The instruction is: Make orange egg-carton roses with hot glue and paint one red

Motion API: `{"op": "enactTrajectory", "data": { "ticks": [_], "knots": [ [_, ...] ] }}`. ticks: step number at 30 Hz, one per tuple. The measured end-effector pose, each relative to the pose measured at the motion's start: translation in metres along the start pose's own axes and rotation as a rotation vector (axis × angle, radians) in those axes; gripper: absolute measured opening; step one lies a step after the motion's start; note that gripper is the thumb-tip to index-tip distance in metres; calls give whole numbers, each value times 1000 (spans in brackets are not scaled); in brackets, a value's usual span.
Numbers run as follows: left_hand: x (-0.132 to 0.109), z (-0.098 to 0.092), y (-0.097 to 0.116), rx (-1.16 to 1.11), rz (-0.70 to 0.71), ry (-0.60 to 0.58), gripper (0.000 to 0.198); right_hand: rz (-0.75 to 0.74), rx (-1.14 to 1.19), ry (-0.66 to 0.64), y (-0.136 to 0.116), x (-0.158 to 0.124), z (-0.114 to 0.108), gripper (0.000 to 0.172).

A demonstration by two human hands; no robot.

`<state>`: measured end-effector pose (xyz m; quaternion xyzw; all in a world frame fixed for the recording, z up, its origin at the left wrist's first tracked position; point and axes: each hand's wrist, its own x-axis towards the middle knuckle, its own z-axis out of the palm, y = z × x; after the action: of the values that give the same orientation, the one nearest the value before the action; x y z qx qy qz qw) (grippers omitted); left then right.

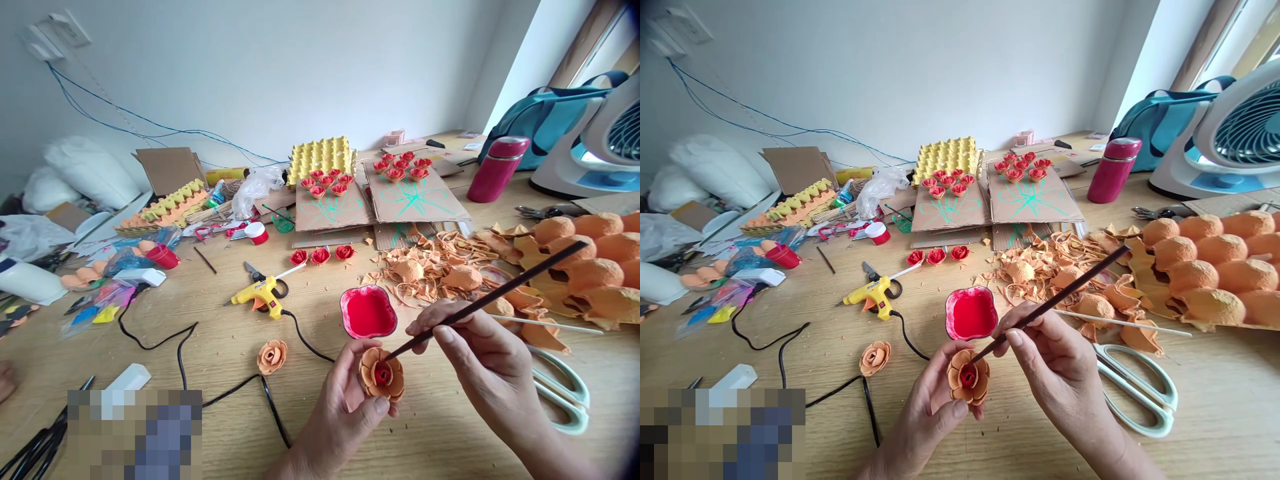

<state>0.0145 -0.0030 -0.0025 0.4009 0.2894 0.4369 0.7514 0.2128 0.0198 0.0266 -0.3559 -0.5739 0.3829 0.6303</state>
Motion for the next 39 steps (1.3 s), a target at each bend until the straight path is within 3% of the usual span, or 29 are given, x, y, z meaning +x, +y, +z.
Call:
{"op": "enactTrajectory", "data": {
  "ticks": [19, 27, 39],
  "knots": [
    [1, 0, 0, -18, 3, 2, 58, 29, 41, 47, 8, -6, -9, 12],
    [-1, -5, -6, -14, 21, -10, 57, 6, -11, 32, -2, 3, -1, 12],
    [-1, -4, -6, -11, 7, -14, 52, 60, 145, 35, -1, 2, 2, 10]
  ]
}}
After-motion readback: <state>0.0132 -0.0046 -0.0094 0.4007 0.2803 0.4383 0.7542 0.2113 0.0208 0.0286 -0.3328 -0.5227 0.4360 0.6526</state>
